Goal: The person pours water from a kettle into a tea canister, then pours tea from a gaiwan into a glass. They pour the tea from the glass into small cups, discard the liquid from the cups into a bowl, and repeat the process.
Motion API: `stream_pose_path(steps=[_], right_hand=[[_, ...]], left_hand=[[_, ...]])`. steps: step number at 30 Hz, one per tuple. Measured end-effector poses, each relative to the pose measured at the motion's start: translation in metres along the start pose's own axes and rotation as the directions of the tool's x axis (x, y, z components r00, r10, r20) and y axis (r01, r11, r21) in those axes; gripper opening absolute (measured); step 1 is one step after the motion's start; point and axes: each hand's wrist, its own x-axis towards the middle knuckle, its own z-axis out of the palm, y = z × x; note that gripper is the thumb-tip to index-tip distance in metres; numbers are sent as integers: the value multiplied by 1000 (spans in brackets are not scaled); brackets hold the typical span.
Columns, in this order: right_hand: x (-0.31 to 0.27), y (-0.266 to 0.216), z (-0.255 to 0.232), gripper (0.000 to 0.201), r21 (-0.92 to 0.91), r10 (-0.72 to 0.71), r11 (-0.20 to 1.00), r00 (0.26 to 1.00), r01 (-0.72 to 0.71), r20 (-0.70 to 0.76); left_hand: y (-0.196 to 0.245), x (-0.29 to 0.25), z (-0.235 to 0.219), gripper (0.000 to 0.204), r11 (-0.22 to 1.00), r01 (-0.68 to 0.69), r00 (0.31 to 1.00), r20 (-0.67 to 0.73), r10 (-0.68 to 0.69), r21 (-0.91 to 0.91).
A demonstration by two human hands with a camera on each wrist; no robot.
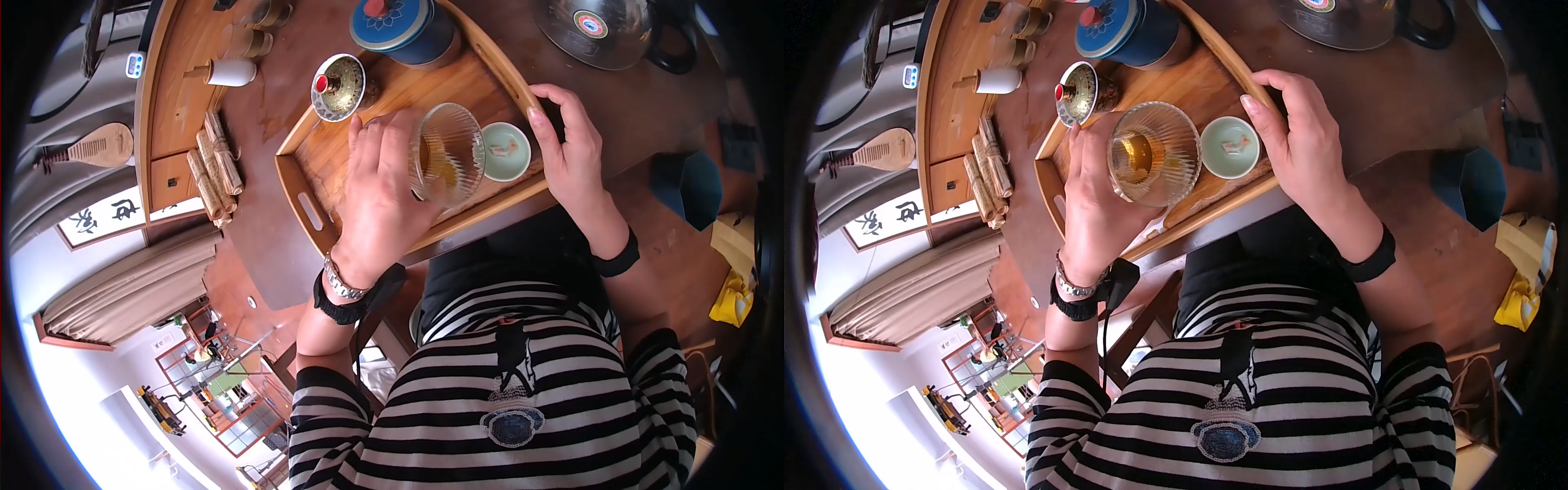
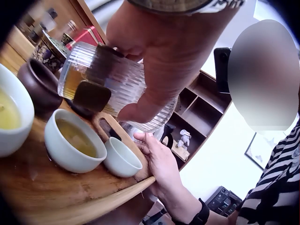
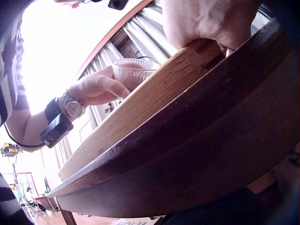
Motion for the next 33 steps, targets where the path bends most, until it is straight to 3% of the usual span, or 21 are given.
stream_pose_path(steps=[8,17,33], right_hand=[[0,-1,-1,23,1,-12,1000,1000,12,-2],[1,-1,-1,24,-7,-16,1000,1000,16,2],[1,0,-3,24,-7,-45,999,999,45,-2]], left_hand=[[8,5,4,65,998,-28,996,91,23,58],[11,7,11,64,984,-109,993,57,102,144],[26,10,9,70,964,-119,990,98,98,236]])
